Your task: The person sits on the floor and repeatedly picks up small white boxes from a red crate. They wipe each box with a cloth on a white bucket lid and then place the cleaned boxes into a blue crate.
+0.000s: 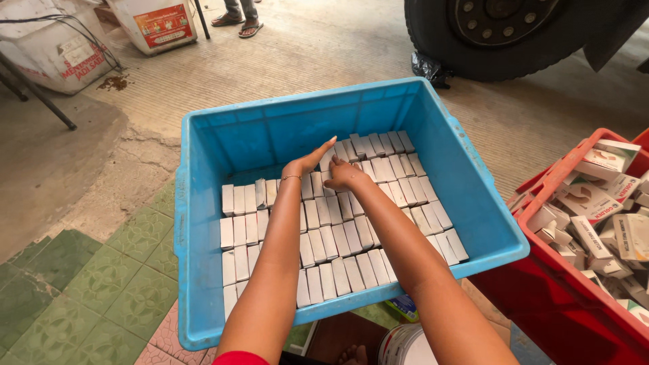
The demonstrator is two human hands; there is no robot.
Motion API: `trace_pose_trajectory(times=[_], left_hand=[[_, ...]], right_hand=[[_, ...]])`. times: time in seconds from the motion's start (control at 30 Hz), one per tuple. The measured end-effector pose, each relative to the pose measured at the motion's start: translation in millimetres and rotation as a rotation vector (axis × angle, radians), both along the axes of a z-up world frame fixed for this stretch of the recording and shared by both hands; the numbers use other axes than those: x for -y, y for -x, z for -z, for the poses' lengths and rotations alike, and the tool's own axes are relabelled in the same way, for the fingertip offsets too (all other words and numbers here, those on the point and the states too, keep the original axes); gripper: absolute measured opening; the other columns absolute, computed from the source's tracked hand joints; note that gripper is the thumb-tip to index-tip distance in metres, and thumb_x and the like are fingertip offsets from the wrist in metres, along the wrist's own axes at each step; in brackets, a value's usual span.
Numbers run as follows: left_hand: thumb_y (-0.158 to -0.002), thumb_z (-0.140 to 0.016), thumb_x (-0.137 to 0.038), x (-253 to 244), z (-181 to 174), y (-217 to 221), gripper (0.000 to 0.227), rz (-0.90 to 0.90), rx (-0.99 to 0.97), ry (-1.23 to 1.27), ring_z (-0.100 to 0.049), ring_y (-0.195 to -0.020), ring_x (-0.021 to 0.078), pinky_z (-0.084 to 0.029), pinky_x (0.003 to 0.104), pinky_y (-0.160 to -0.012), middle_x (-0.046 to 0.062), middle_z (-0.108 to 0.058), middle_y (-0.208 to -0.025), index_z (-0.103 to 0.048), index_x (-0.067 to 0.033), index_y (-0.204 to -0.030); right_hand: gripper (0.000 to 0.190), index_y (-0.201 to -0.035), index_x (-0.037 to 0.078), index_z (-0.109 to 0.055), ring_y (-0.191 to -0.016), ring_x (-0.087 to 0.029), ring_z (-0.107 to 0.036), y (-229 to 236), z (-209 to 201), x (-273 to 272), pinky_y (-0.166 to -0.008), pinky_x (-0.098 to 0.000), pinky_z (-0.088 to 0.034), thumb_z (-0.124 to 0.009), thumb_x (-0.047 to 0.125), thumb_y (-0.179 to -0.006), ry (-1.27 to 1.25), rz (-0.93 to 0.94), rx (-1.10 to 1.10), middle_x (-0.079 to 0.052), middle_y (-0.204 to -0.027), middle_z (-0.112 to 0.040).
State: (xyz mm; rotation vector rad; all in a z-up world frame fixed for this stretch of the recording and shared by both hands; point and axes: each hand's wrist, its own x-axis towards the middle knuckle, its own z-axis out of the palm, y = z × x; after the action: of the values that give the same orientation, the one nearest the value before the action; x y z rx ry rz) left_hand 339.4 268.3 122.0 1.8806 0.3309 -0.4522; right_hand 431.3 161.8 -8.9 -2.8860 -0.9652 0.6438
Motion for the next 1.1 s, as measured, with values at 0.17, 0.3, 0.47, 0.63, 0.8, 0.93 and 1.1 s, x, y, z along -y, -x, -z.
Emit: trace_pose_trajectory(times=[0.17, 0.3, 0.47, 0.63, 0.8, 0.93, 1.1], left_hand=[[-0.066, -0.024, -0.088, -8, -3, 16, 0.111, 0.012, -0.013, -0.125, -0.014, -0.140, 0.0291, -0.019, 0.041, -0.117, 0.007, -0.014, -0.153, -0.015, -0.0146, -0.149], [-0.069, -0.008, -0.089, -15, 29, -6, 0.116, 0.052, -0.013, -0.312, -0.025, -0.136, 0.0331, -0.023, 0.042, -0.115, 0.023, -0.027, -0.145, -0.012, -0.0029, -0.147], [-0.079, -0.034, -0.072, -13, 56, -34, 0.105, 0.141, -0.006, -0.498, -0.031, -0.134, 0.0375, -0.030, 0.045, -0.109, 0.030, -0.030, -0.142, -0.010, 0.0066, -0.144], [-0.084, -0.041, -0.062, -11, 74, -42, 0.093, 0.150, 0.057, -0.565, -0.032, -0.132, 0.0411, -0.030, 0.048, -0.109, 0.035, -0.029, -0.140, -0.015, 0.0062, -0.142], [-0.088, -0.044, -0.069, -2, 77, -35, 0.086, -0.127, 0.328, -0.473, -0.045, -0.120, 0.0473, -0.036, 0.051, -0.101, 0.037, -0.043, -0.124, -0.023, 0.0008, -0.135], [-0.098, -0.048, -0.020, 6, 113, 29, 0.033, 0.214, 1.111, -1.110, -0.058, -0.090, 0.0517, -0.050, 0.050, -0.077, 0.036, -0.039, -0.117, -0.056, -0.0126, -0.129], [-0.099, -0.057, -0.044, 108, -41, 123, 0.061, -0.127, 0.934, -0.192, -0.044, -0.118, 0.0486, -0.040, 0.054, -0.095, 0.025, -0.041, -0.134, -0.026, -0.0107, -0.139]], right_hand=[[0.084, -0.144, 0.004, -0.029, -0.138, -0.025, -0.028, 7, 0, -4, -0.106, -0.0607, -0.024, -0.051, 0.051, -0.078, 0.058, -0.043, 0.087, -0.011, -0.153, -0.021], [0.080, -0.143, 0.006, -0.032, -0.137, -0.024, -0.032, 7, -5, -1, -0.104, -0.0628, -0.025, -0.051, 0.049, -0.079, 0.037, -0.034, 0.079, -0.010, -0.152, -0.025], [0.065, -0.135, 0.009, -0.044, -0.125, -0.022, -0.048, -20, 31, -11, -0.101, -0.0628, -0.029, -0.048, 0.046, -0.081, 0.092, -0.047, 0.113, -0.007, -0.139, -0.045], [0.052, -0.114, 0.012, -0.061, -0.108, -0.022, -0.061, 16, -35, 1, -0.092, -0.0538, -0.041, -0.053, 0.048, -0.077, 0.060, -0.045, 0.200, -0.004, -0.114, -0.064], [0.044, -0.101, 0.008, -0.066, -0.104, -0.031, -0.062, 68, -130, 34, -0.086, -0.0528, -0.048, -0.051, 0.044, -0.080, -0.380, 0.004, 0.205, -0.010, -0.110, -0.065], [0.040, -0.105, 0.011, -0.064, -0.107, -0.031, -0.060, 100, -143, 70, -0.091, -0.0527, -0.047, -0.048, 0.040, -0.081, -0.584, 0.187, 0.111, -0.010, -0.112, -0.064], [0.039, -0.108, 0.008, -0.057, -0.099, -0.036, -0.061, 180, -170, 143, -0.081, -0.0492, -0.052, -0.047, 0.039, -0.088, -1.045, 0.076, 0.243, -0.015, -0.101, -0.061]])
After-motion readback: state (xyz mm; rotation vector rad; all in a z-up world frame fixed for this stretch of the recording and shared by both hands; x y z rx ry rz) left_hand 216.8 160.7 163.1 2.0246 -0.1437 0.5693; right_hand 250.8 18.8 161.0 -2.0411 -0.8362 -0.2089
